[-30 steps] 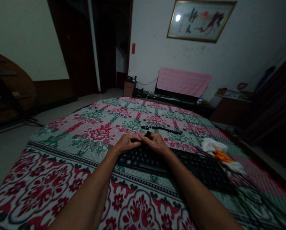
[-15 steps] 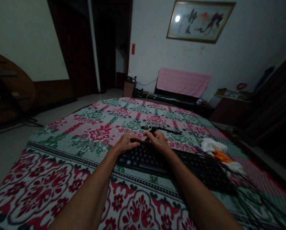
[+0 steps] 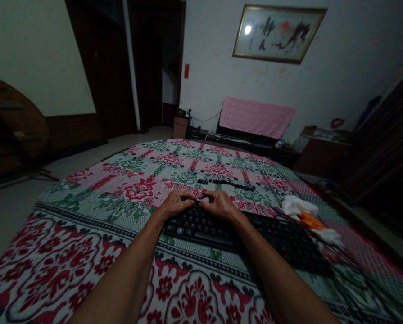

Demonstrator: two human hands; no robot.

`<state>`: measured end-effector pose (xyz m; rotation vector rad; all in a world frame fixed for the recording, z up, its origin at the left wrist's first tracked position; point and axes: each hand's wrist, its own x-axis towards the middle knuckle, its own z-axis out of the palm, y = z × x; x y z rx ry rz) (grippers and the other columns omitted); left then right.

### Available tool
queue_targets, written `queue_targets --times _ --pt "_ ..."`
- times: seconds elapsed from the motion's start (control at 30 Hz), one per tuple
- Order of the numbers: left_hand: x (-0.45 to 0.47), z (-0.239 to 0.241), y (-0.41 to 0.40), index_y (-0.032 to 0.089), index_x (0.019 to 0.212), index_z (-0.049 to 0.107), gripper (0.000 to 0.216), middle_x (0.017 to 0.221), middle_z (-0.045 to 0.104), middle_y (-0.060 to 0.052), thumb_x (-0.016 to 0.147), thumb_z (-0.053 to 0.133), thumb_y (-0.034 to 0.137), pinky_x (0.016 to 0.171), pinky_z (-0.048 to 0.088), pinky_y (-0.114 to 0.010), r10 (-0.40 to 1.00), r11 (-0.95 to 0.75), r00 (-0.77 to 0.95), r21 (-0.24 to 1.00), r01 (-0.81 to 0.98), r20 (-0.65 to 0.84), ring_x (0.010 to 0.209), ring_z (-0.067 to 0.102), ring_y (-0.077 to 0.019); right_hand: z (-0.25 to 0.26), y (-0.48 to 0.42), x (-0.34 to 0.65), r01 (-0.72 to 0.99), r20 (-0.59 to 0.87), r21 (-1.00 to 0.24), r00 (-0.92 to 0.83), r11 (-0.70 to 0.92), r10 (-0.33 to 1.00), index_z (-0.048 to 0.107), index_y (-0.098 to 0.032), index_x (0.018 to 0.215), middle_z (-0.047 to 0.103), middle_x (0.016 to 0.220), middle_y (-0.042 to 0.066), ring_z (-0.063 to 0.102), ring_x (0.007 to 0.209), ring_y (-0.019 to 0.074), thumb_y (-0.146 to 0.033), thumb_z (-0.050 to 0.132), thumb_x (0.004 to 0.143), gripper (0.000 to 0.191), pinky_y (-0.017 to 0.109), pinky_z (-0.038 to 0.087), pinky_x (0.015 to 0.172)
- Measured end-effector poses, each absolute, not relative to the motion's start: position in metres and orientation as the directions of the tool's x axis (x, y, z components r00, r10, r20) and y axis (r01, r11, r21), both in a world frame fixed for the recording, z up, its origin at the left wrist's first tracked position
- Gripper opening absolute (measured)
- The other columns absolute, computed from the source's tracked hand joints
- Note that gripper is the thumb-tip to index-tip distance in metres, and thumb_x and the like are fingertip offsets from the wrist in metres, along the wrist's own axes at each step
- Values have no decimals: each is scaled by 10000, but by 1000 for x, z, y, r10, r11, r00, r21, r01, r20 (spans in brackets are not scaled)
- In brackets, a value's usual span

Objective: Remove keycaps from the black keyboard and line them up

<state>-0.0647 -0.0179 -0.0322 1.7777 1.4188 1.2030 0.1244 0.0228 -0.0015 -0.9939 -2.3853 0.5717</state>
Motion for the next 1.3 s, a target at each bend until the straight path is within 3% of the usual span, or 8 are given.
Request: queue_targets --times 0.27,0.43,0.53,0.8,1.1,1.3 --pt "-66 -33 -16 215 820 718 216 850 686 -24 651 583 223 784 467 -282 949 -292 37 824 485 314 833 611 -174 1 25 124 527 359 -470 -619 708 699 694 -193 855 642 651 0 550 587 126 -323 466 793 269 209 339 535" --pt "-65 -30 -19 195 823 716 215 847 676 -31 668 570 224 771 460 -273 948 -291 45 801 522 315 821 607 -169 5 59 125 759 378 -384 -390 525 840 696 -186 837 662 685 36 557 595 144 -351 490 776 271 231 344 558" --pt "-65 -32 -18 193 824 715 212 847 673 -30 674 571 231 782 457 -277 946 -300 53 798 523 321 823 605 -169 0 82 125 843 369 -325 -305 429 878 686 -207 936 686 801 71 590 682 178 -374 463 800 310 249 355 579" --pt "-66 -35 -16 194 836 708 203 851 668 -20 693 565 221 774 459 -263 945 -300 52 794 529 322 822 604 -155 -18 104 127 920 325 -153 -298 361 898 649 -246 1039 685 909 79 610 825 210 -381 487 790 326 269 411 685" --pt "-63 -27 -20 185 824 708 206 858 675 -21 685 556 187 794 455 -255 952 -277 45 793 543 302 827 610 -150 -23 106 132 858 298 -322 -309 400 903 684 -209 944 695 834 31 610 766 157 -345 475 778 300 211 419 699" --pt "-64 -29 -20 198 819 709 204 860 675 -13 683 556 186 792 459 -257 951 -276 36 794 542 307 829 609 -149 -26 111 133 848 298 -407 -227 338 927 649 -176 1016 689 862 53 614 805 174 -288 539 705 349 237 431 731"
